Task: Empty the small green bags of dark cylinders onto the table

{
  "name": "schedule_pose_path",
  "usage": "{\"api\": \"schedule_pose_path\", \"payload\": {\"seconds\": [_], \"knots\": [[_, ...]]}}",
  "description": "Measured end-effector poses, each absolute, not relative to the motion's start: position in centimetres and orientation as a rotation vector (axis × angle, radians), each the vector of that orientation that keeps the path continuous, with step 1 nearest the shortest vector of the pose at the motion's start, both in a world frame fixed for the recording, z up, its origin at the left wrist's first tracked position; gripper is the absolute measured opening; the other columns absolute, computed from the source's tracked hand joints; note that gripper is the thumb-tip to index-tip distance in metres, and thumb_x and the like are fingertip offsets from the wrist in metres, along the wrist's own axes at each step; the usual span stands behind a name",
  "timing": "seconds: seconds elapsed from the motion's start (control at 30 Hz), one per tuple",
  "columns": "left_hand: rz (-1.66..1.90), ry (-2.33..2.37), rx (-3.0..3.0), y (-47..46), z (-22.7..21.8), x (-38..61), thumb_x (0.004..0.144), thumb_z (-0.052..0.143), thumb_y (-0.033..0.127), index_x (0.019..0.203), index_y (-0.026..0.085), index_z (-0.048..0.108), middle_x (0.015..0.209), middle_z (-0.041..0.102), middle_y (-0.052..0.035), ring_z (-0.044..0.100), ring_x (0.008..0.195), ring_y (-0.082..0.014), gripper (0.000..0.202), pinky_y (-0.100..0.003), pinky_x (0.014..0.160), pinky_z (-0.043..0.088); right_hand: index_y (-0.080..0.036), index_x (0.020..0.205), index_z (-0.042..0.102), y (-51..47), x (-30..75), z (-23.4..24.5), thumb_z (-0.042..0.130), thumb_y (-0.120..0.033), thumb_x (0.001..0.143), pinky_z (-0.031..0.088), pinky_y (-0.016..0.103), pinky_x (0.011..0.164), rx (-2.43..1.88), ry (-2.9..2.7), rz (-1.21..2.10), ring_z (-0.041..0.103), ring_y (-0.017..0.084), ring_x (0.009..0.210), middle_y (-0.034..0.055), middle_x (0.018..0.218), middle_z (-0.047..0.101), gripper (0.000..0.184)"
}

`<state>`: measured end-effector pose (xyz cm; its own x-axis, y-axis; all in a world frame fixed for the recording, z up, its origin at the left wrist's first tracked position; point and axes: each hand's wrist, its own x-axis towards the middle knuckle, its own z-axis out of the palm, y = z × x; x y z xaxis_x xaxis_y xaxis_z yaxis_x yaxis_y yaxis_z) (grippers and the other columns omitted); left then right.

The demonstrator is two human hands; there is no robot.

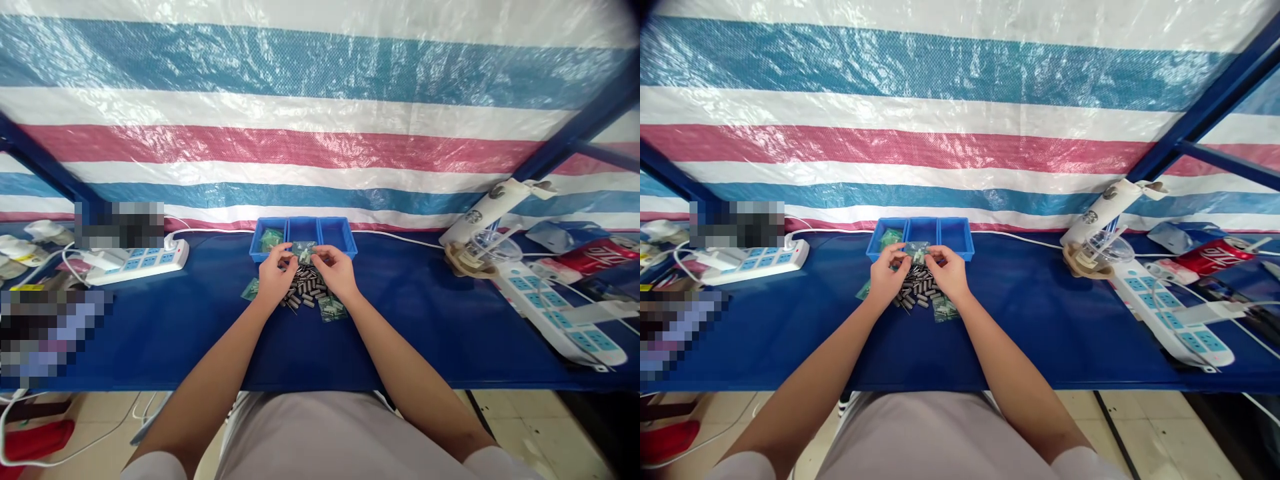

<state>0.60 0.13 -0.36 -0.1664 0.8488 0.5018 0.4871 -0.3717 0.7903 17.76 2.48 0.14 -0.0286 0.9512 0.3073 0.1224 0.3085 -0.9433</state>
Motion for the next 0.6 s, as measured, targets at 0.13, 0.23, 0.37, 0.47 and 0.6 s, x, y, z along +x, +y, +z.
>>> {"api": "schedule_pose_path", "payload": {"seconds": [0.13,0.23,0.37,0.47,0.6], "knots": [[1.581,1.511,1.855,0.19,-0.19,0.51,0.091,0.062,0.031,0.097,0.020,0.071,0.089,0.070,-0.0035,0.064,0.072,-0.0129,0.015,-0.025,0.067,0.054,-0.020,0.092,0.074,2.29,17.89,0.40,0.068,-0.039,0.083,0.050,0.030,0.066,-1.066,-1.483,0.846,0.065,0.019,0.077,0.0053,0.088,0.072,0.022],[1.598,1.505,1.880,0.16,-0.01,0.48,0.092,0.061,0.032,0.095,0.021,0.074,0.089,0.068,-0.0038,0.063,0.072,-0.0134,0.017,-0.026,0.069,0.055,-0.021,0.091,0.076,2.26,18.05,0.45,0.069,-0.040,0.084,0.050,0.030,0.066,-1.067,-1.514,0.771,0.064,0.018,0.077,0.0057,0.090,0.071,0.021],[1.541,1.498,1.793,-0.09,0.01,0.41,0.094,0.061,0.035,0.101,0.022,0.074,0.084,0.074,-0.0030,0.067,0.073,-0.0154,0.020,-0.028,0.071,0.056,-0.020,0.095,0.077,2.36,17.93,0.40,0.068,-0.041,0.084,0.051,0.030,0.066,-1.048,-1.459,0.875,0.065,0.018,0.072,0.0040,0.080,0.072,0.025],[1.514,1.478,1.777,-0.39,0.12,0.35,0.097,0.055,0.036,0.106,0.021,0.073,0.090,0.077,-0.0045,0.070,0.079,-0.0171,0.025,-0.029,0.074,0.056,-0.019,0.098,0.076,2.48,17.72,0.34,0.066,-0.037,0.084,0.054,0.032,0.070,-1.023,-1.428,0.917,0.069,0.020,0.077,0.0062,0.089,0.076,0.025],[1.563,1.472,1.758,-0.41,0.35,0.25,0.099,0.051,0.039,0.105,0.021,0.075,0.098,0.077,-0.0055,0.071,0.082,-0.0171,0.030,-0.030,0.078,0.056,-0.019,0.103,0.076,2.64,17.64,0.11,0.059,-0.028,0.082,0.057,0.034,0.080,-0.995,-1.454,0.906,0.071,0.020,0.089,0.0071,0.101,0.078,0.028]]}}
